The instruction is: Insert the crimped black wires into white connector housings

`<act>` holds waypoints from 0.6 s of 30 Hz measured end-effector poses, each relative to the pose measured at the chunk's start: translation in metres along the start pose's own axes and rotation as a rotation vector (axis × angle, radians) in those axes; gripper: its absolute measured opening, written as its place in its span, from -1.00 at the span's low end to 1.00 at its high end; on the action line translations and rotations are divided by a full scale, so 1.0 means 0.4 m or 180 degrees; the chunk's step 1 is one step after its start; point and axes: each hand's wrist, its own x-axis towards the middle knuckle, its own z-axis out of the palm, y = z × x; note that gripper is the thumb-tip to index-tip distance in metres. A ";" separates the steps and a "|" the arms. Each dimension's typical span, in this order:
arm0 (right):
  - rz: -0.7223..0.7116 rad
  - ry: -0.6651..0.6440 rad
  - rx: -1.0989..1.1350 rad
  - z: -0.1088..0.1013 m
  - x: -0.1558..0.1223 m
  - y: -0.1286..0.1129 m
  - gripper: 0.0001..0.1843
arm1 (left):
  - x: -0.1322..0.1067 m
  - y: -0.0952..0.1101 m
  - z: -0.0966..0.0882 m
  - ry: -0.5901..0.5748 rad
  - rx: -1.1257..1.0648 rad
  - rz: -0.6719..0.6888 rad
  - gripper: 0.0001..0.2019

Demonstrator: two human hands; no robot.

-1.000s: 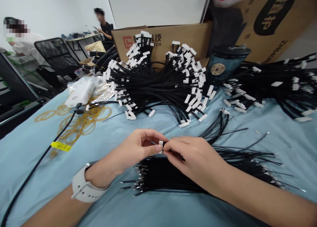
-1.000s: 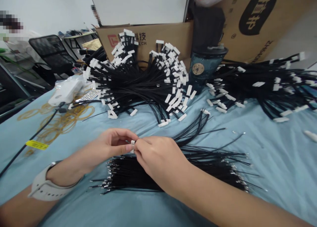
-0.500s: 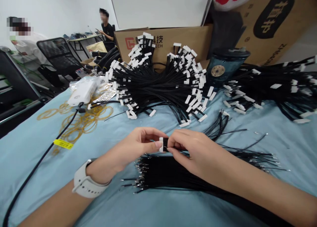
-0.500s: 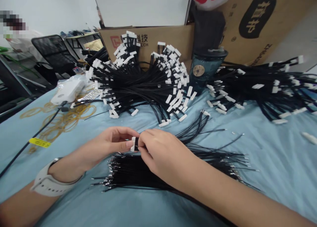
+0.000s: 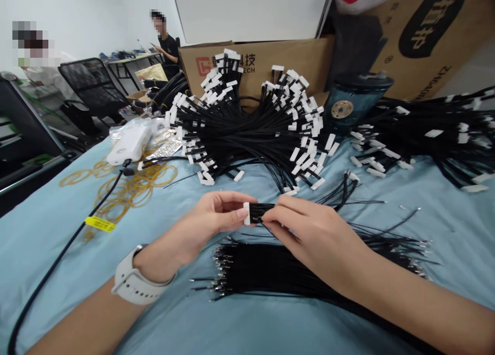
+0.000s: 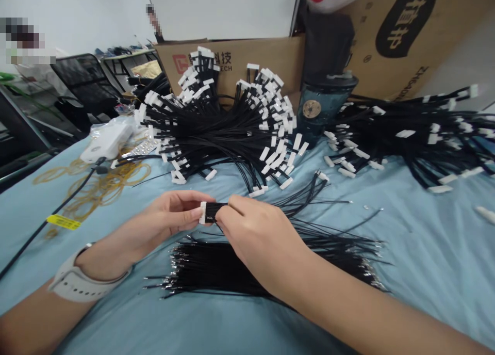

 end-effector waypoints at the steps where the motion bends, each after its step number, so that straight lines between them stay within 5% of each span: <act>1: -0.0047 0.0071 -0.0014 -0.004 0.004 0.000 -0.83 | -0.001 0.000 -0.001 0.0027 0.0028 0.0032 -0.75; 8: 0.0052 0.0172 0.0073 -0.030 0.014 0.002 -0.86 | -0.001 0.004 0.005 0.0045 0.0104 -0.0038 -0.80; 18: -0.0536 0.0016 -0.0465 0.002 -0.013 0.003 -0.70 | 0.000 -0.001 0.004 -0.0046 0.0078 -0.0054 -0.79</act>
